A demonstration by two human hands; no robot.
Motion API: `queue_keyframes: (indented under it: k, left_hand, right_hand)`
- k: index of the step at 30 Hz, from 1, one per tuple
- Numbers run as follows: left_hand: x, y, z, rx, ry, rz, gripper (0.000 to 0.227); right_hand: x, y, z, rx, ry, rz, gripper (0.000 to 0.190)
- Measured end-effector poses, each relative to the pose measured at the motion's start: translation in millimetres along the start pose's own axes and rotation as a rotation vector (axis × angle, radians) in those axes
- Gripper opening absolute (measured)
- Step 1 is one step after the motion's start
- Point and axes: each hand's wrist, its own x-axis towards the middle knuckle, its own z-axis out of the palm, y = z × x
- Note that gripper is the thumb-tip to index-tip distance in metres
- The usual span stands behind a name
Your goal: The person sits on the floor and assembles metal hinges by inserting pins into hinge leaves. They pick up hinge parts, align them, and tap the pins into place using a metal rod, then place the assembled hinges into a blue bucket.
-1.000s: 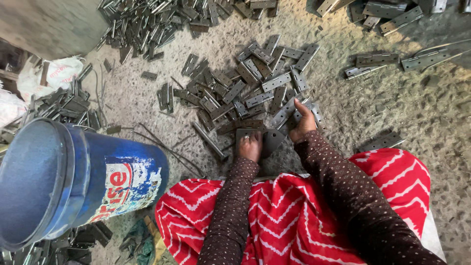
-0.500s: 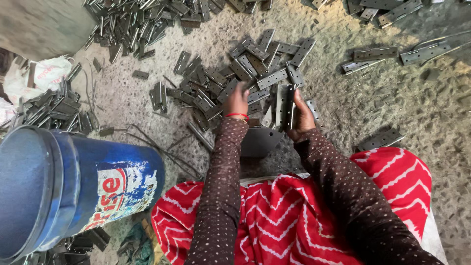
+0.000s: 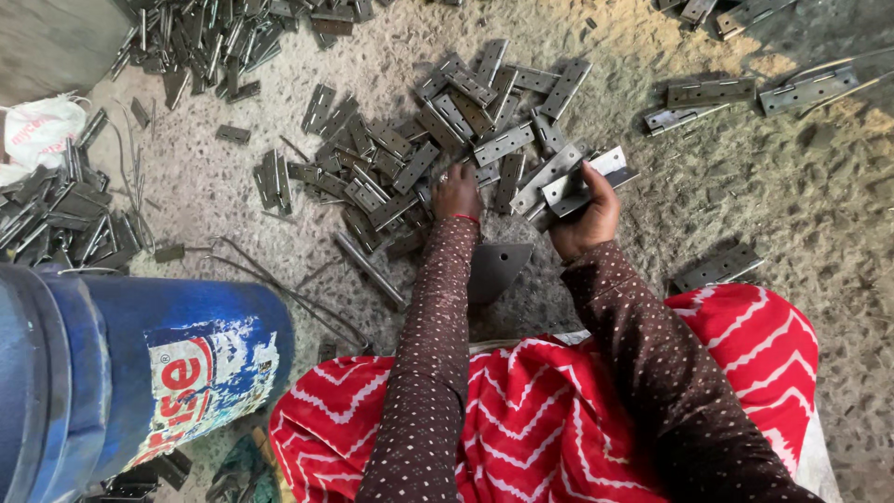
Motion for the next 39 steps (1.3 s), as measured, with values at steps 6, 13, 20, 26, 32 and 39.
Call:
queue_keyframes:
  k: [6,13,20,26,32,39]
  left_hand:
    - [-7,-5,13,0.047,-0.072,0.041,0.026]
    - [-40,-4,-39,-0.301,0.008,-0.192,0.028]
    - [-11,23,-90,-0.879,0.214,0.139,0.036]
    - [-7,37,6,-0.28,0.158,-0.052,0.031]
    - [-13,57,69,-0.002,-0.1,-0.15,0.016]
    - [-16,66,66,0.113,0.158,-0.115,0.02]
  right_hand:
    - [9,1,-12,-0.06,-0.03,0.043,0.009]
    - [-37,-9,40,-0.306,-0.07,0.122,0.035]
    - [-58,-7,59,-0.214,-0.174,0.129,0.07]
    - [-40,-33,47,-0.14,-0.195,-0.156,0.047]
    - [-29,-47,43,0.022,-0.102,-0.276,0.029]
    - [-30,-40,48,0.006,-0.066,-0.217,0.029]
